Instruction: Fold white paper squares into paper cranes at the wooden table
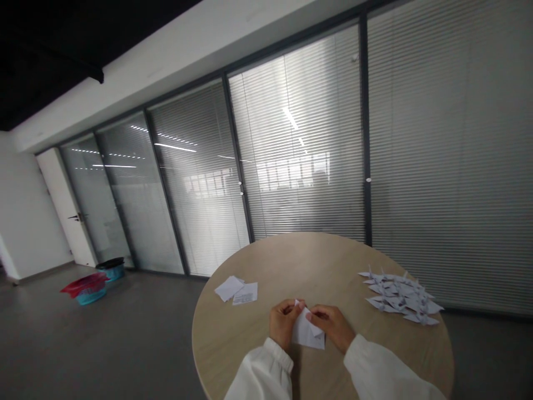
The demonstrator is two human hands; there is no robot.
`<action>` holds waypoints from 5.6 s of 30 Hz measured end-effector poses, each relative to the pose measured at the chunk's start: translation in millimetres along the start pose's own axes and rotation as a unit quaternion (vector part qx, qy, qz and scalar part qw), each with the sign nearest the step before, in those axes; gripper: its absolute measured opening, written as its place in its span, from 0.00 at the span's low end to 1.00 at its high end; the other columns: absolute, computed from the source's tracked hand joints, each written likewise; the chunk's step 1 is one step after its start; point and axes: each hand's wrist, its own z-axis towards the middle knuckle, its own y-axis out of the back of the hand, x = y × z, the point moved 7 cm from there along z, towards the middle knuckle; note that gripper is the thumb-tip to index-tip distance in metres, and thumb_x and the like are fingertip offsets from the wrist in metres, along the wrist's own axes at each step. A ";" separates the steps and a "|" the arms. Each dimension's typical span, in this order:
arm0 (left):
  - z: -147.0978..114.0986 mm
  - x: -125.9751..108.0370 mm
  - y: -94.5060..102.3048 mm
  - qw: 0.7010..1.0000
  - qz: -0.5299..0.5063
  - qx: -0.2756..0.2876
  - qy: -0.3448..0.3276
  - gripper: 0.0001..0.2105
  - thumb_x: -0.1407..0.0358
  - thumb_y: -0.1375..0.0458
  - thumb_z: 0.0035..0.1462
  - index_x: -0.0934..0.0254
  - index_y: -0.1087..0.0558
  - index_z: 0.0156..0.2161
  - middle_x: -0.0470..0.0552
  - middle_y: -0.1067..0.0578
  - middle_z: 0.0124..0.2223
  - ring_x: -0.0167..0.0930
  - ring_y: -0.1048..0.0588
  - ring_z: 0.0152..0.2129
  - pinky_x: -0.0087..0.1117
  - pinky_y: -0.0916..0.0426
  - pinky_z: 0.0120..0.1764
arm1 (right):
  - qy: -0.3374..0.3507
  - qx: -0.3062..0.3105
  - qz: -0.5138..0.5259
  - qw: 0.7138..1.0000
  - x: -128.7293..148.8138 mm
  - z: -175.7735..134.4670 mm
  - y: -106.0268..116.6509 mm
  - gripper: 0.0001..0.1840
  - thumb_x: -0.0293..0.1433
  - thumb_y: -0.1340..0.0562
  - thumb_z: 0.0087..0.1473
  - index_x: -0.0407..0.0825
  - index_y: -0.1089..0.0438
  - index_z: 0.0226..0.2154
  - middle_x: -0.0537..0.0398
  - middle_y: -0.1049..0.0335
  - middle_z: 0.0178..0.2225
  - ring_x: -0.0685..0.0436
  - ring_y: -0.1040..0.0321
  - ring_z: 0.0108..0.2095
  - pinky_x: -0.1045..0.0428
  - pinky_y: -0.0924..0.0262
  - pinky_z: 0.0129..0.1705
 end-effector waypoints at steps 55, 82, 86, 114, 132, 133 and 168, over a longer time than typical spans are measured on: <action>30.9 -5.8 0.1 0.973 0.219 0.051 -0.058 0.19 0.52 0.48 0.46 0.69 0.29 0.24 0.44 0.37 0.17 0.23 0.41 0.15 0.23 0.49 0.19 | -0.084 0.076 -0.055 0.992 -26.1 24.3 -0.7 0.22 0.45 0.39 0.38 0.42 0.33 0.13 0.61 0.47 0.13 0.54 0.51 0.17 0.57 0.58 0.20; 21.9 -2.9 4.8 0.979 0.177 0.038 -0.090 0.19 0.52 0.48 0.47 0.68 0.30 0.24 0.44 0.36 0.17 0.23 0.39 0.15 0.24 0.48 0.20 | -0.038 0.108 -0.022 0.993 -26.0 13.4 -4.1 0.26 0.50 0.40 0.38 0.42 0.30 0.19 0.58 0.37 0.16 0.50 0.41 0.20 0.55 0.49 0.23; 20.6 -6.7 4.7 0.980 0.175 0.030 -0.091 0.18 0.52 0.47 0.45 0.68 0.29 0.24 0.44 0.36 0.17 0.23 0.39 0.15 0.24 0.47 0.20 | -0.025 0.102 -0.049 0.993 -28.5 14.9 -2.0 0.27 0.51 0.42 0.39 0.41 0.30 0.19 0.57 0.36 0.16 0.49 0.39 0.21 0.55 0.48 0.24; 18.6 11.4 -2.4 0.986 0.131 0.104 -0.020 0.14 0.56 0.41 0.39 0.68 0.33 0.20 0.44 0.34 0.17 0.23 0.37 0.15 0.24 0.45 0.20 | -0.002 0.067 -0.179 0.982 -21.5 14.9 3.4 0.28 0.50 0.47 0.45 0.45 0.41 0.10 0.62 0.51 0.13 0.54 0.54 0.17 0.56 0.60 0.21; 21.9 -1.8 12.1 0.992 0.106 0.037 -0.059 0.20 0.49 0.46 0.43 0.68 0.29 0.22 0.46 0.33 0.17 0.26 0.35 0.16 0.26 0.42 0.22 | -0.016 0.051 -0.110 0.992 -26.7 13.5 6.3 0.23 0.48 0.45 0.45 0.44 0.36 0.18 0.58 0.36 0.17 0.50 0.39 0.20 0.56 0.47 0.22; 21.1 -2.5 11.1 0.993 0.091 0.038 -0.058 0.20 0.49 0.46 0.43 0.68 0.29 0.21 0.46 0.33 0.17 0.26 0.35 0.16 0.25 0.42 0.22 | -0.013 0.051 -0.116 0.992 -25.9 13.5 7.0 0.23 0.48 0.45 0.45 0.44 0.36 0.18 0.58 0.36 0.17 0.50 0.39 0.20 0.56 0.46 0.22; 14.5 23.6 -5.5 0.976 0.100 0.164 0.102 0.23 0.47 0.39 0.32 0.71 0.30 0.19 0.42 0.37 0.14 0.21 0.40 0.13 0.24 0.46 0.19 | 0.042 -0.064 -0.083 0.994 -0.6 16.7 33.5 0.21 0.46 0.45 0.47 0.45 0.31 0.27 0.49 0.28 0.30 0.42 0.33 0.33 0.52 0.41 0.36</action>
